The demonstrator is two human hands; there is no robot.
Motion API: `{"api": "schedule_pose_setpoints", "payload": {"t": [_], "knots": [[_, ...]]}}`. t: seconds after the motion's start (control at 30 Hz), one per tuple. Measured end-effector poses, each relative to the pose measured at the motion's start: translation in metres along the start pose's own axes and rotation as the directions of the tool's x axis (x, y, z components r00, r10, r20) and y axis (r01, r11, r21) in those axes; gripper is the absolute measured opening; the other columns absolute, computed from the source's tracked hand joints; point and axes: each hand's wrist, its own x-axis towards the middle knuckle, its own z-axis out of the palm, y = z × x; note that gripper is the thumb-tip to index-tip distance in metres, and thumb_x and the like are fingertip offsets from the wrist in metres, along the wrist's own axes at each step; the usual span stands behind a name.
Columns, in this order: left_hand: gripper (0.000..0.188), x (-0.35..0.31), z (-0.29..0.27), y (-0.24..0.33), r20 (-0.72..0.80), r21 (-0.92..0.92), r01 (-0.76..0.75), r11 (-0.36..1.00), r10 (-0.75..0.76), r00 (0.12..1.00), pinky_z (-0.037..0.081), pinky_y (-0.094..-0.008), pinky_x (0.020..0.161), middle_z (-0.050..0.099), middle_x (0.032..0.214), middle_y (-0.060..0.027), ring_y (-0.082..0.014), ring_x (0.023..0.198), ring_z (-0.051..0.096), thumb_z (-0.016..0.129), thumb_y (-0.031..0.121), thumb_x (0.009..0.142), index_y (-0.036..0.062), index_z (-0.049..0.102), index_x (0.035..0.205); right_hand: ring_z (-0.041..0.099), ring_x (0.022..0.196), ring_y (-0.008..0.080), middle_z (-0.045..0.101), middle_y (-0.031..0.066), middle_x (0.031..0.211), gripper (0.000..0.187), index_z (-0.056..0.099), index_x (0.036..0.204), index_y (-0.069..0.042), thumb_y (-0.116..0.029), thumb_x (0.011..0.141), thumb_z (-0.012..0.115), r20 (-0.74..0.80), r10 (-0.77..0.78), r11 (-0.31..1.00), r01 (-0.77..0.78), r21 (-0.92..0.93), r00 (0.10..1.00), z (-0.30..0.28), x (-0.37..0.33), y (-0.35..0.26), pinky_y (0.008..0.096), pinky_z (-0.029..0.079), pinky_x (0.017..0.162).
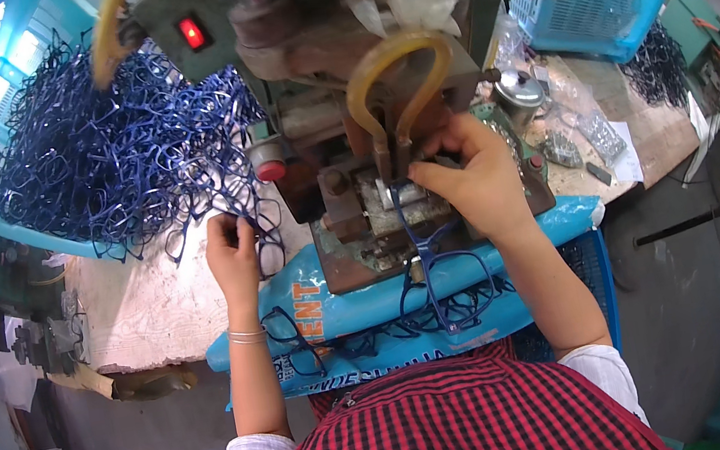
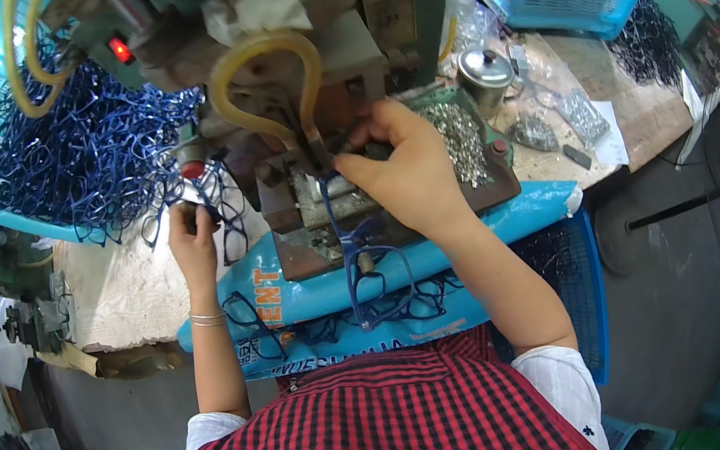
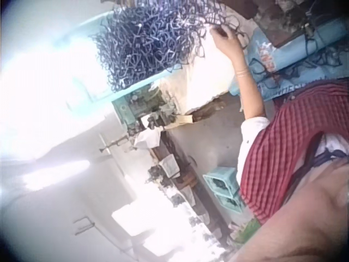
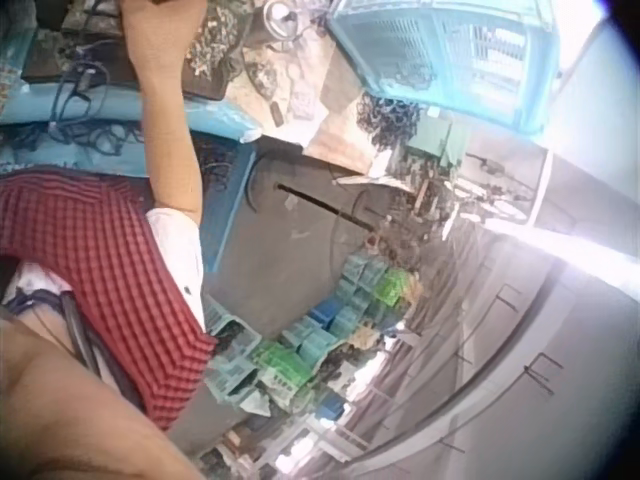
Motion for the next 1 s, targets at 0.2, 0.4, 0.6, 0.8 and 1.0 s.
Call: {"api": "schedule_pose_setpoints", "payload": {"t": [0.2, 0.4, 0.6, 0.8, 1.0], "knots": [[0.011, -0.004, -0.018, 0.092, -0.106, -0.817, -0.149, 0.558, 0.109, 0.988, 0.062, -0.0402, 0.067, 0.062, 0.098, -0.0155, -0.0258, 0.077, 0.067, 0.049, -0.002, 0.091, -0.0015, 0.051, 0.101, 0.062, 0.089, 0.0106, 0.065, 0.0033, 0.088, 0.052, 0.054, 0.126, 0.003, 0.007, 0.078, 0.072, 0.048, 0.007, 0.998, -0.009, 0.058, 0.999, 0.006, 0.002, -0.003, 0.0242, 0.048, 0.081], [0.014, 0.023, 0.011, 0.189, -0.169, -0.727, -0.401, 0.558, 0.421, 0.891, 0.061, -0.0461, 0.074, 0.062, 0.098, -0.0263, -0.0294, 0.076, 0.065, 0.049, 0.002, 0.091, -0.0039, 0.045, 0.103, 0.062, 0.086, 0.0111, 0.064, 0.0035, 0.089, 0.054, 0.051, 0.127, 0.003, 0.011, 0.078, 0.071, -0.035, 0.08, 0.938, -0.063, 0.34, 0.996, 0.023, -0.008, -0.01, 0.0237, 0.05, 0.079], [0.009, -0.014, 0.008, 0.191, -0.082, -0.524, -0.565, 0.638, 0.622, 0.779, 0.057, -0.0389, 0.06, 0.062, 0.092, -0.0187, -0.0259, 0.074, 0.063, 0.057, 0.004, 0.09, 0.0034, 0.049, 0.088, 0.062, 0.108, 0.0152, 0.068, 0.0092, 0.112, 0.043, 0.057, 0.126, 0.004, 0.005, 0.084, 0.065, 0.042, -0.143, 0.99, 0.143, 0.0, 0.989, 0.005, -0.034, -0.028, 0.0291, 0.046, 0.098], [0.024, -0.027, 0.028, 0.183, 0.26, -0.257, -0.915, 0.312, 0.934, 0.245, 0.05, -0.0281, 0.054, 0.07, 0.107, -0.0117, -0.016, 0.063, 0.057, 0.072, 0.009, 0.068, 0.0083, 0.06, 0.088, 0.054, 0.126, 0.0385, 0.065, 0.021, 0.119, 0.021, 0.071, 0.097, -0.005, -0.01, 0.077, 0.075, -0.156, -0.362, 0.385, -0.005, -0.923, 0.919, -0.067, -0.029, 0.085, 0.0483, 0.043, 0.104], [0.022, -0.025, 0.047, 0.18, 0.259, -0.246, -0.946, 0.211, 0.955, 0.146, 0.054, -0.0296, 0.058, 0.069, 0.103, -0.009, -0.0169, 0.066, 0.06, 0.072, 0.016, 0.07, 0.0086, 0.062, 0.088, 0.058, 0.12, 0.0373, 0.067, 0.0203, 0.114, 0.01, 0.069, 0.085, -0.003, -0.009, 0.079, 0.074, -0.138, -0.386, 0.556, 0.111, -0.824, 0.912, -0.079, -0.016, 0.105, 0.0458, 0.045, 0.102]]}}
